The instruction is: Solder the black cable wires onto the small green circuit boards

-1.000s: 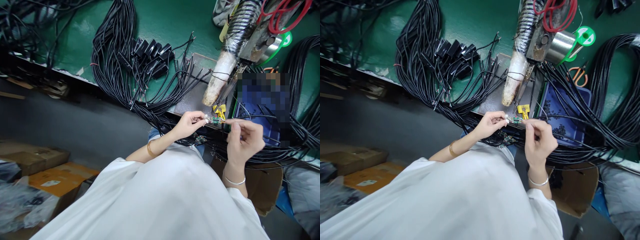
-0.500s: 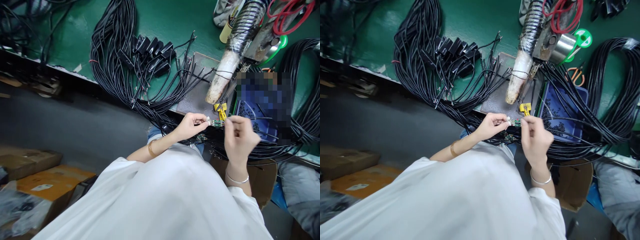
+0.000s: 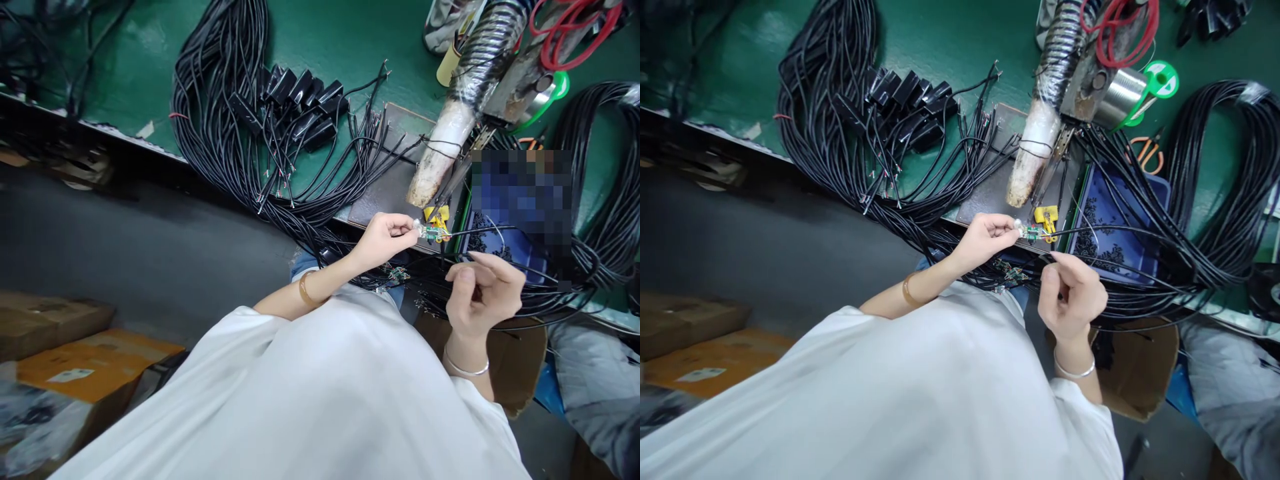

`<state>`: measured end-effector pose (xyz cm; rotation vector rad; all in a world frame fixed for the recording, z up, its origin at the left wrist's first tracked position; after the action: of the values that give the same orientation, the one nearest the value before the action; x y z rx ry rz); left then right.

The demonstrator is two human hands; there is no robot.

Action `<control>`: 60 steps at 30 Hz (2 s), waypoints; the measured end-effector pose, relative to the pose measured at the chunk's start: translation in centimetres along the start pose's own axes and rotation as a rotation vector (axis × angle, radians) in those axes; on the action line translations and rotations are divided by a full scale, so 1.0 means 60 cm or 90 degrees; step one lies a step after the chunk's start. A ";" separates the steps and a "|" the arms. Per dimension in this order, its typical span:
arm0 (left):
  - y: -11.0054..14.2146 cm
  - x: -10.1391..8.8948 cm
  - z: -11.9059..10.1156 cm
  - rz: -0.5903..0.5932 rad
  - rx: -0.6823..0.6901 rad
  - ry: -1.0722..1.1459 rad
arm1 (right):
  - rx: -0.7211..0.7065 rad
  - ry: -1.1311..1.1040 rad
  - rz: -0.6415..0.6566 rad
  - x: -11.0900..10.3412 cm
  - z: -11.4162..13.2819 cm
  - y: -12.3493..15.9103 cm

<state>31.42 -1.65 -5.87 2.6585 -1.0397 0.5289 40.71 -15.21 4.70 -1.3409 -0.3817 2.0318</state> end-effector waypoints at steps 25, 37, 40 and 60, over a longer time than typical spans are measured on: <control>-0.020 -0.011 -0.006 -0.067 0.067 -0.041 | 0.073 -0.105 0.081 0.087 -0.023 -0.042; -0.012 -0.013 -0.024 -0.055 0.088 -0.110 | 0.033 -0.107 0.092 0.084 -0.007 -0.042; -0.013 -0.014 -0.020 -0.052 0.085 -0.123 | 0.030 -0.104 0.095 0.085 -0.010 -0.041; 0.000 -0.010 -0.039 -0.074 0.105 -0.238 | 0.018 -0.080 0.118 0.085 -0.006 -0.038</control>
<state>30.44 -0.50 -3.98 3.0191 -0.9576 0.0972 40.58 -10.16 2.25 -1.2760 -0.2925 2.2740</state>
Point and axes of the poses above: each hand's wrist, its own y-axis away from the middle knuckle, its own x-axis out of the palm, z = x × y, the point moved 10 cm from there along -y, towards the middle knuckle, and after that the axes turned 9 degrees about y, right-handed, at the moved point
